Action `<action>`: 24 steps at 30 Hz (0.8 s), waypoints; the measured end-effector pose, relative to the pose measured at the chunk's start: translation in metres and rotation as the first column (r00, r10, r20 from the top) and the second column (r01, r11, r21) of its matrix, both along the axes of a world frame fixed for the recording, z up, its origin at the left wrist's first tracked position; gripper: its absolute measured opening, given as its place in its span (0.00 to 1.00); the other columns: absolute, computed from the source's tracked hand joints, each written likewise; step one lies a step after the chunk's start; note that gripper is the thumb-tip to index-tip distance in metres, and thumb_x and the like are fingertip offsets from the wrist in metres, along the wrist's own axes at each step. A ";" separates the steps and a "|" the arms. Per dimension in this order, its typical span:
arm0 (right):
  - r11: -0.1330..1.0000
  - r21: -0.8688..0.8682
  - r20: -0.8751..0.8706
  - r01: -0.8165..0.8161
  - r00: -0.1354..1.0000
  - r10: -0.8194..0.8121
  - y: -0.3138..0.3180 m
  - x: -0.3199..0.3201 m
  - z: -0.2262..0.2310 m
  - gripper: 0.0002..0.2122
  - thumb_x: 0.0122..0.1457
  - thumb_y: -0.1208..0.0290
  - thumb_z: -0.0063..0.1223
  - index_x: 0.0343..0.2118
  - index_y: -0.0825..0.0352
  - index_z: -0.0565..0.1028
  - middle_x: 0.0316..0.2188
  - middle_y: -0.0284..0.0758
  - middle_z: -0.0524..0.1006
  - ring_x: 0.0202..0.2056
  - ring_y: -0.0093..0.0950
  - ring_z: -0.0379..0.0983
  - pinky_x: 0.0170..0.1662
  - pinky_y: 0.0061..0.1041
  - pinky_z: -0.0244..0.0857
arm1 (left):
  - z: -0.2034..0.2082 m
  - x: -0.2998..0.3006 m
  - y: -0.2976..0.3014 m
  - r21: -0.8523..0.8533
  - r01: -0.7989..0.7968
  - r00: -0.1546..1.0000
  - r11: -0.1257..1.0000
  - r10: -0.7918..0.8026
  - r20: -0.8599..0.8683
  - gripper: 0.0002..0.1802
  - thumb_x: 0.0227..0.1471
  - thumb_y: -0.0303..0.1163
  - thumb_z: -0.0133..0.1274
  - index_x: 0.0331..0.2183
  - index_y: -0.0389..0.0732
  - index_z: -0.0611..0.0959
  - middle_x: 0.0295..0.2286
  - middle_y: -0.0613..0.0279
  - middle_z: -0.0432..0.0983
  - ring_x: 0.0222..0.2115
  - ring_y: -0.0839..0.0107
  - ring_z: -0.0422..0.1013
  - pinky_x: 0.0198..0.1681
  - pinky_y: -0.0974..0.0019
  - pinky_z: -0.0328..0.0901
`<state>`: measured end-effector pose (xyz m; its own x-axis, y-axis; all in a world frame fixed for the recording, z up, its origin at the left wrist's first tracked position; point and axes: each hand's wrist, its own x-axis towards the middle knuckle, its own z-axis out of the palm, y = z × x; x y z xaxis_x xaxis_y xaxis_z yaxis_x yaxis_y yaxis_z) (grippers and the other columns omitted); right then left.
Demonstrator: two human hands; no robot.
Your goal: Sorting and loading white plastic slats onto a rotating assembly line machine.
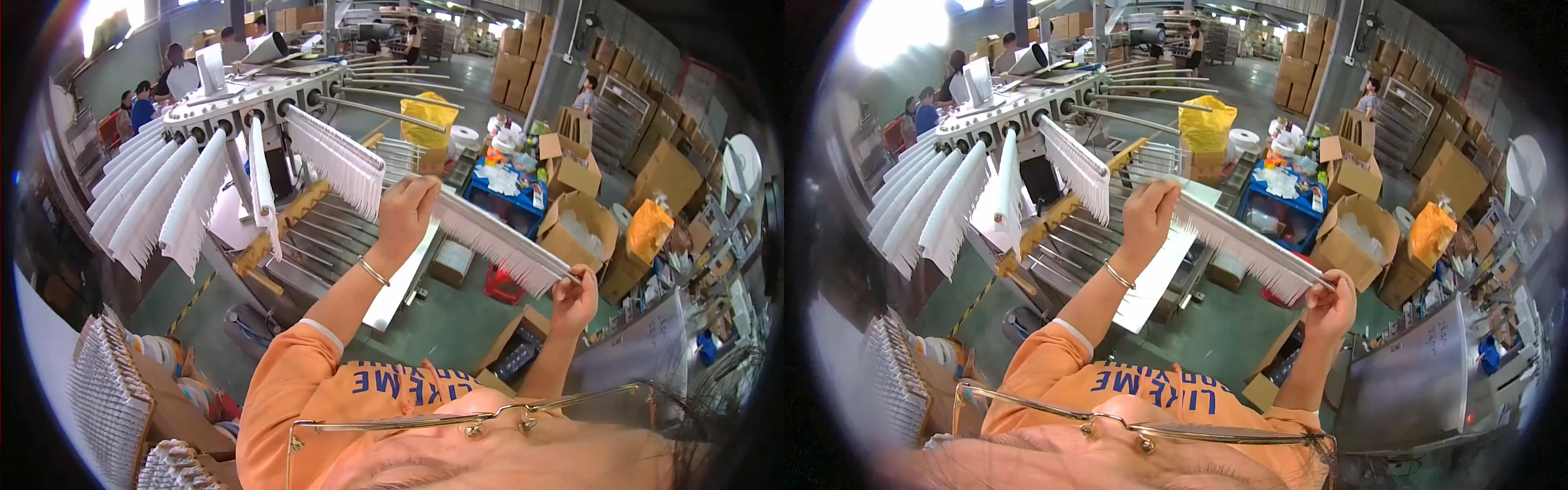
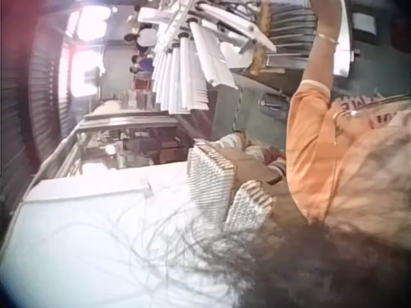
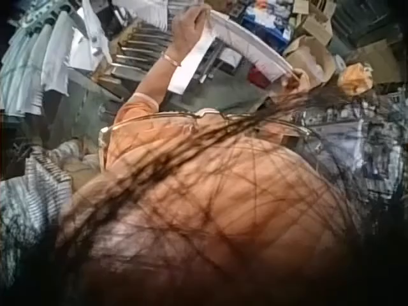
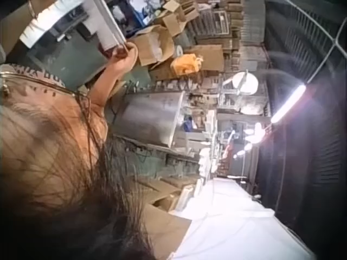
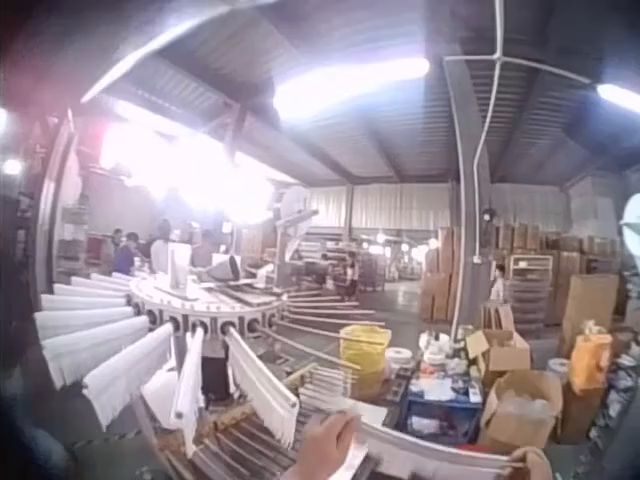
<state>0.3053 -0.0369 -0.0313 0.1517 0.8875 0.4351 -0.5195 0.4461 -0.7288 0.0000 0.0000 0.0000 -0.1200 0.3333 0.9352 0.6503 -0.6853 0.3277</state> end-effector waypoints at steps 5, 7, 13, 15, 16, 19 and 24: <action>0.989 0.141 -0.175 -0.032 0.983 0.057 0.014 -0.005 0.030 0.10 0.59 0.67 0.37 0.31 0.69 0.68 0.17 0.33 0.70 0.14 0.20 0.59 0.18 0.16 0.53 | 0.052 0.012 -0.009 0.107 -0.159 0.984 0.981 0.166 -0.057 0.16 0.44 0.22 0.48 0.40 0.43 0.76 0.21 0.60 0.68 0.21 0.61 0.66 0.24 0.63 0.59; 0.980 0.199 -0.183 -0.025 0.981 0.062 0.026 -0.025 0.043 0.11 0.58 0.67 0.37 0.32 0.69 0.69 0.17 0.33 0.69 0.16 0.20 0.59 0.20 0.16 0.53 | 0.070 -0.001 0.002 0.188 -0.188 0.978 0.964 0.201 -0.054 0.18 0.42 0.21 0.48 0.39 0.42 0.76 0.20 0.59 0.66 0.22 0.61 0.65 0.25 0.63 0.59; 0.944 0.321 -0.035 -0.075 0.995 0.090 0.035 -0.056 0.077 0.13 0.59 0.64 0.38 0.33 0.70 0.69 0.19 0.33 0.69 0.18 0.20 0.60 0.22 0.16 0.54 | 0.066 -0.005 -0.009 0.236 -0.328 0.943 0.915 0.333 0.022 0.17 0.43 0.19 0.46 0.40 0.37 0.74 0.26 0.54 0.68 0.29 0.58 0.66 0.34 0.61 0.60; 0.932 0.320 0.037 -0.169 0.986 0.166 0.043 -0.079 0.091 0.10 0.58 0.67 0.41 0.35 0.70 0.69 0.21 0.33 0.71 0.21 0.20 0.62 0.24 0.16 0.56 | 0.046 0.004 -0.014 0.277 -0.257 0.965 0.926 0.258 0.033 0.18 0.43 0.20 0.46 0.41 0.36 0.73 0.29 0.50 0.68 0.32 0.55 0.65 0.38 0.58 0.59; 0.922 0.321 0.083 -0.219 0.976 0.203 0.047 -0.092 0.099 0.09 0.58 0.69 0.42 0.35 0.70 0.69 0.22 0.34 0.71 0.21 0.20 0.63 0.24 0.16 0.56 | 0.031 0.008 -0.022 0.214 -0.204 0.977 0.955 0.211 -0.007 0.18 0.43 0.21 0.47 0.41 0.36 0.72 0.30 0.48 0.68 0.33 0.53 0.64 0.39 0.57 0.59; 0.905 0.245 0.192 -0.348 0.932 0.306 0.058 -0.147 0.112 0.08 0.57 0.72 0.43 0.36 0.70 0.70 0.22 0.34 0.73 0.21 0.20 0.64 0.24 0.16 0.57 | -0.002 0.004 -0.052 0.107 -0.144 0.980 0.984 0.156 -0.123 0.16 0.38 0.23 0.51 0.36 0.39 0.76 0.30 0.54 0.69 0.31 0.57 0.64 0.35 0.60 0.58; 0.916 0.384 0.263 -0.116 0.965 0.011 0.080 -0.182 0.102 0.09 0.57 0.70 0.46 0.32 0.71 0.73 0.18 0.29 0.70 0.18 0.15 0.60 0.21 0.14 0.52 | -0.047 -0.009 -0.087 0.029 -0.036 0.977 0.999 0.042 -0.208 0.15 0.35 0.22 0.54 0.32 0.42 0.78 0.22 0.62 0.67 0.25 0.63 0.64 0.29 0.63 0.57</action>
<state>0.1236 0.0436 0.0706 -0.0594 0.6407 0.7655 -0.3801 0.6946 -0.6108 -0.0086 -0.0870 -0.0467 0.0665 0.3081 0.9490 0.7290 -0.6644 0.1646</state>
